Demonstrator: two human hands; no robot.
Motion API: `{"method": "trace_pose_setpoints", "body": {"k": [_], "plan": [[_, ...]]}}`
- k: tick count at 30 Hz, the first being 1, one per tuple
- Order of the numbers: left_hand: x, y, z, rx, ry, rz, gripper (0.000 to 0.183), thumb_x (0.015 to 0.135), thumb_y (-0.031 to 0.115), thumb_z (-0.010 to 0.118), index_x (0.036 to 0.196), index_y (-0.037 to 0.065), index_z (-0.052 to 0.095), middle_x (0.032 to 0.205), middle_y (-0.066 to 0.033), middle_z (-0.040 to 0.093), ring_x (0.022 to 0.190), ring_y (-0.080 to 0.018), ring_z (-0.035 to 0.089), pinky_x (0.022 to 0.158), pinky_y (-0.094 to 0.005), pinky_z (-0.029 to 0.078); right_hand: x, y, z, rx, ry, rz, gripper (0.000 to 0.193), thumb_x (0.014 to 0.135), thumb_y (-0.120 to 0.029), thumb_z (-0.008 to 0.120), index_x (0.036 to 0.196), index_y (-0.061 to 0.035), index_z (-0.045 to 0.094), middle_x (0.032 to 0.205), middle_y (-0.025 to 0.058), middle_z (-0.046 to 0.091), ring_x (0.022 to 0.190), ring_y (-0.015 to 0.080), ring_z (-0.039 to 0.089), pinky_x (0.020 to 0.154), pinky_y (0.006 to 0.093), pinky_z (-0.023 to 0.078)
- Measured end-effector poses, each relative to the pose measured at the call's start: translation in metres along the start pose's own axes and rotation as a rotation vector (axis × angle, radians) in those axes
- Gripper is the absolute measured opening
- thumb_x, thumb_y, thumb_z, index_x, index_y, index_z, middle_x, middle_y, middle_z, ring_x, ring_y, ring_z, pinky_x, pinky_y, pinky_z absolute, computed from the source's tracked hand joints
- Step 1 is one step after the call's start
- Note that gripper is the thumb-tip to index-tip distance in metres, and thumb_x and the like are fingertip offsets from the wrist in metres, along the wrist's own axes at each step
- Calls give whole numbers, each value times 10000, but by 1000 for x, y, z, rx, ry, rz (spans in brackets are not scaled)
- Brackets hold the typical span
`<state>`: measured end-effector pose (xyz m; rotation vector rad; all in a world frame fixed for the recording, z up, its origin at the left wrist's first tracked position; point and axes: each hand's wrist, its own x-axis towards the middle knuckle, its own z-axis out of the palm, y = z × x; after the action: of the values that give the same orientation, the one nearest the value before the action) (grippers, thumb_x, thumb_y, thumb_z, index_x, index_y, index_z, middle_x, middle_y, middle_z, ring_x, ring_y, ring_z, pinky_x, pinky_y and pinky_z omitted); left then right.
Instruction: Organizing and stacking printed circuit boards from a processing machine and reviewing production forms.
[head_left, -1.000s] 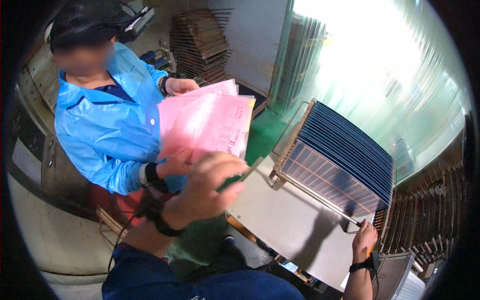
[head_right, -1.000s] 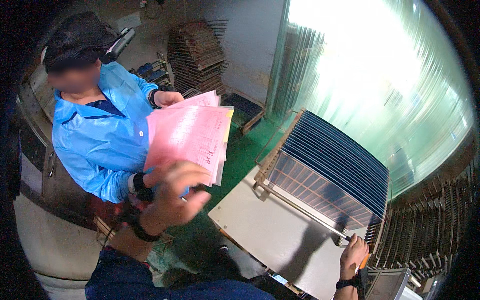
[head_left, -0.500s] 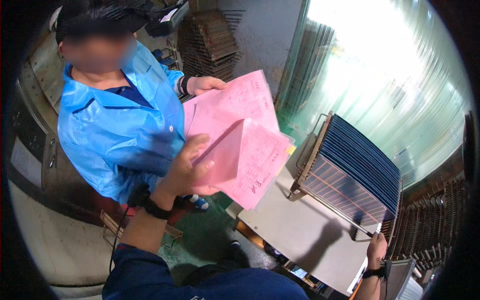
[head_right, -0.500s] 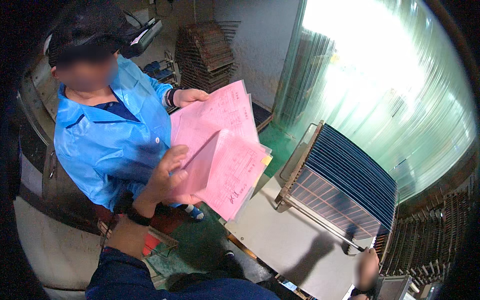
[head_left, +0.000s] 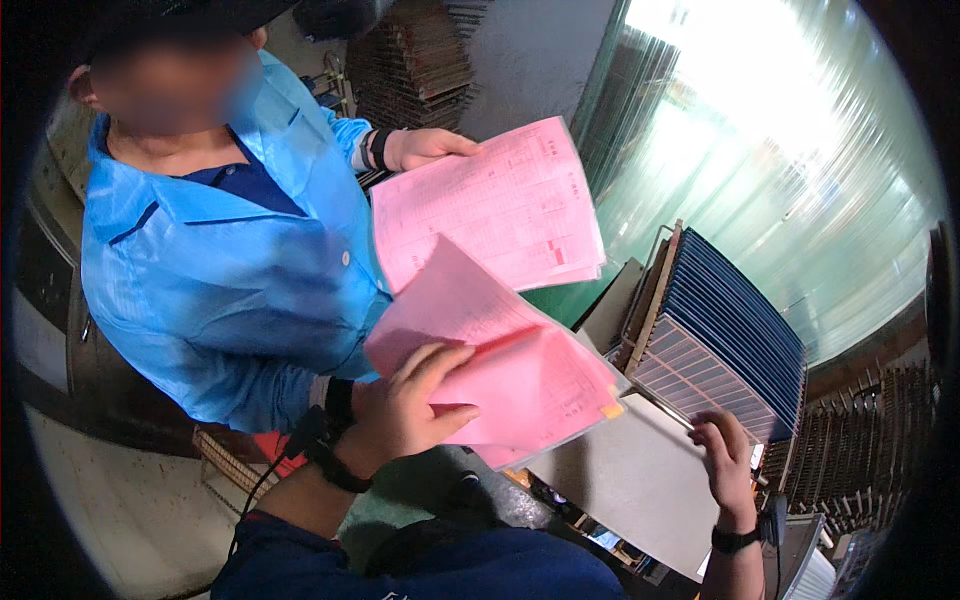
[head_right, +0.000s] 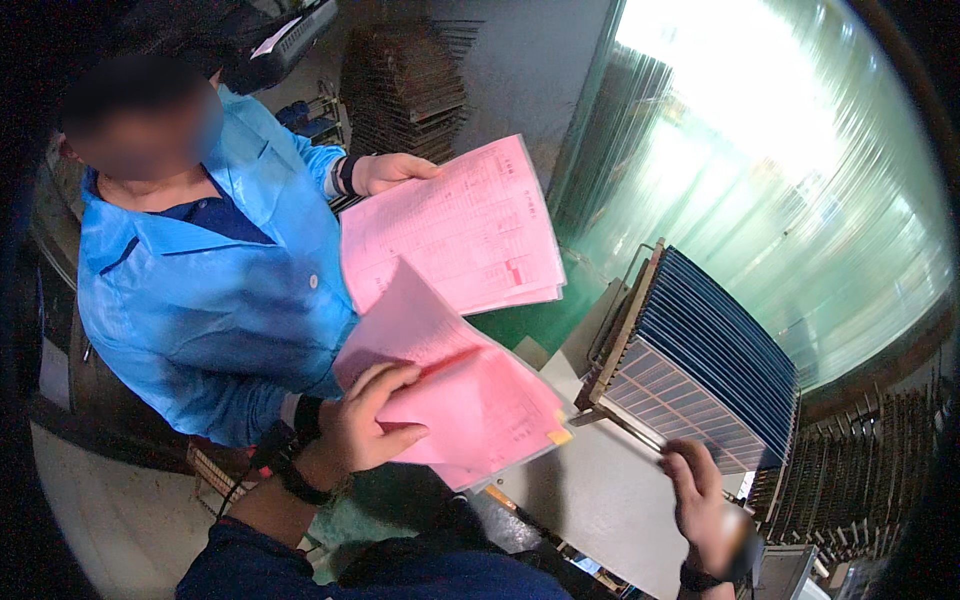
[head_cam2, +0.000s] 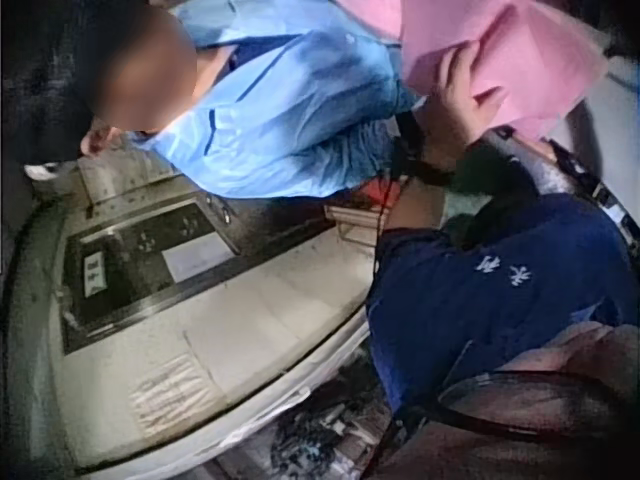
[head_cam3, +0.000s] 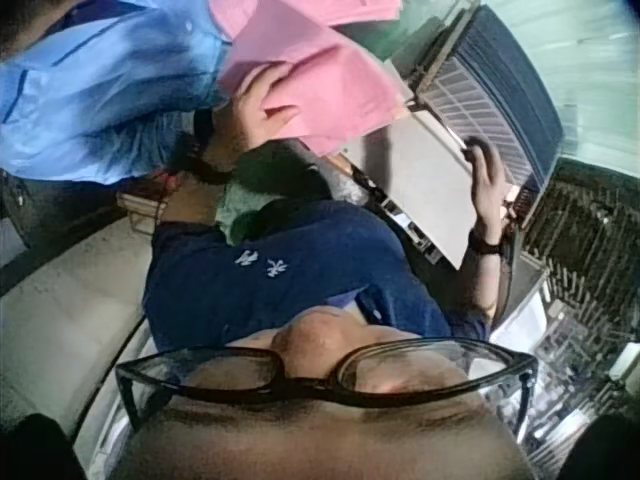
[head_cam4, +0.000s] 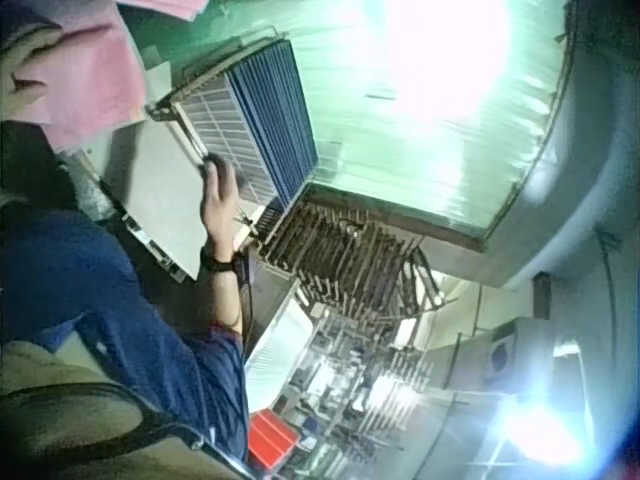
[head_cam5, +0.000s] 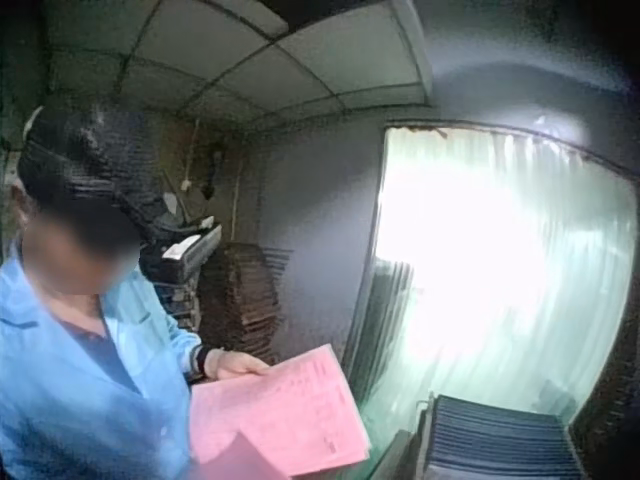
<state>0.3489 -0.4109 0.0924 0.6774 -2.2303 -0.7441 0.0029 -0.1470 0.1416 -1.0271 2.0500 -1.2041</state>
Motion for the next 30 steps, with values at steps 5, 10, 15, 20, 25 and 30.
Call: {"method": "trace_pose_setpoints", "body": {"k": [5, 10, 15, 20, 25, 30], "plan": [[-15, -24, 8, -10, -38, 168, 345, 741, 118, 818, 1070, 71, 726, 1039, -90, 656, 936, -272, 647, 810, -374, 521, 57, -63, 85, 122, -242, -107, 346, 1051, -217, 539, 1302, 20, 552, 1192, 115, 641, 1105, 148, 596, 929, 312, 487], [-13, -26, -1, 76, 0, 268, 233, 722, 52, 787, 949, 73, 740, 919, -48, 667, 883, -251, 632, 781, -375, 494, 86, -62, 133, 121, -392, -158, 455, 1025, -214, 604, 1410, -21, 456, 1147, 103, 614, 1065, 149, 582, 936, 289, 475], [-17, -38, -5, 52, 31, 236, 213, 730, 95, 784, 936, 104, 729, 946, -30, 661, 920, -252, 629, 874, -424, 478, 100, -67, 155, 412, -369, 16, 329, 1011, -153, 622, 1292, -48, 488, 1102, 54, 613, 1012, 119, 591, 860, 282, 505], [-20, -39, -8, 67, 7, 238, 211, 738, 97, 784, 941, 99, 726, 968, -40, 661, 931, -263, 629, 886, -431, 478, 116, -53, 164, 318, -468, 25, 345, 1015, -158, 608, 1320, -59, 481, 1125, 62, 624, 1004, 132, 609, 851, 285, 512], [-29, -37, -5, 4, -59, 211, 198, 763, 98, 773, 956, 93, 727, 979, -34, 660, 939, -263, 633, 917, -425, 479, 117, -39, 165, 277, -190, -8, 509, 963, -161, 657, 1412, -80, 430, 1291, 99, 546, 1114, 162, 554, 922, 310, 493], [-40, -35, 0, -66, -79, 220, 186, 754, 80, 785, 935, 90, 741, 968, -41, 669, 930, -251, 646, 914, -421, 486, 129, -19, 162, 288, -77, -35, 709, 919, -191, 737, 1495, -61, 346, 1322, 145, 520, 1222, 238, 496, 1005, 346, 467]]}}
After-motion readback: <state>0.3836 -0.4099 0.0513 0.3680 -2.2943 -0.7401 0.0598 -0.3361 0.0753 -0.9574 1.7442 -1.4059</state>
